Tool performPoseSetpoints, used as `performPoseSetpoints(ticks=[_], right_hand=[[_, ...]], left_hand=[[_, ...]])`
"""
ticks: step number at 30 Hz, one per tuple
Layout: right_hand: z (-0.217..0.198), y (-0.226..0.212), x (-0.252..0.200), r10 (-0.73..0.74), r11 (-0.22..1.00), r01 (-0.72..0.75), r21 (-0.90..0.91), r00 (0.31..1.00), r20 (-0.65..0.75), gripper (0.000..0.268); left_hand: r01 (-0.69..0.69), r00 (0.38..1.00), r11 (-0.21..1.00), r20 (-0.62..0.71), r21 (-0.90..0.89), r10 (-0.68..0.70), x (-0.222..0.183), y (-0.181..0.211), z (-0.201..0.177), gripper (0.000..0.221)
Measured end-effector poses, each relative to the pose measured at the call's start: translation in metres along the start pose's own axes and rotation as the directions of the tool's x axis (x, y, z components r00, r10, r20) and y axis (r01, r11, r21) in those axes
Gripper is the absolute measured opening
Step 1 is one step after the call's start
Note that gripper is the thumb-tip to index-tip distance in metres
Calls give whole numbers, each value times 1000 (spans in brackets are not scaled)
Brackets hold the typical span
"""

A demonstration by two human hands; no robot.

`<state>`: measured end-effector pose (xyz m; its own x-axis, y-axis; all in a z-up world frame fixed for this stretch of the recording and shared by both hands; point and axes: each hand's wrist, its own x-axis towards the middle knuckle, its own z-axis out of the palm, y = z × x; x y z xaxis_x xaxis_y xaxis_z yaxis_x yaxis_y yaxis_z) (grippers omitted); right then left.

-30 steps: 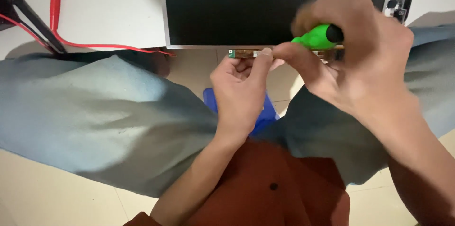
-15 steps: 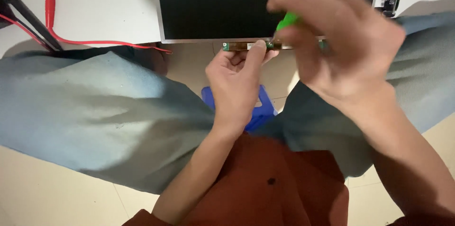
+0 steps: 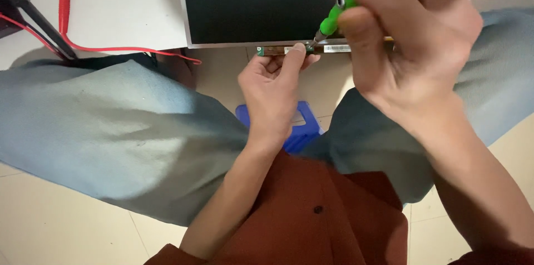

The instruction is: The person is performing the final assembly of a laptop screen, including unscrewing a control board and positioning the LCD panel into the frame.

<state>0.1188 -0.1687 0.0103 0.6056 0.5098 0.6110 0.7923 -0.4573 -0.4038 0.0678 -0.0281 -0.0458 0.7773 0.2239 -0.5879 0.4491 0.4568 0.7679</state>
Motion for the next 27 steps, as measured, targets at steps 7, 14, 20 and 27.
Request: performPoseSetpoints(ticks=[7, 14, 20, 27], right_hand=[[-1, -15, 1, 203, 979, -202, -5, 979, 17, 25], [4, -9, 4, 3, 995, -7, -95, 999, -35, 39], [-2, -19, -1, 236, 970, -238, 48, 971, 47, 19], [-5, -14, 5, 56, 998, -58, 30, 996, 74, 25]], left_hand=[[-54, 997, 997, 48, -48, 56, 3, -11, -5, 17], [-14, 1000, 996, -6, -88, 14, 5, -5, -1, 11], [-24, 999, 998, 44, -52, 27, 1, -4, -1, 14], [-19, 1000, 998, -3, -67, 19, 5, -6, 0, 13]])
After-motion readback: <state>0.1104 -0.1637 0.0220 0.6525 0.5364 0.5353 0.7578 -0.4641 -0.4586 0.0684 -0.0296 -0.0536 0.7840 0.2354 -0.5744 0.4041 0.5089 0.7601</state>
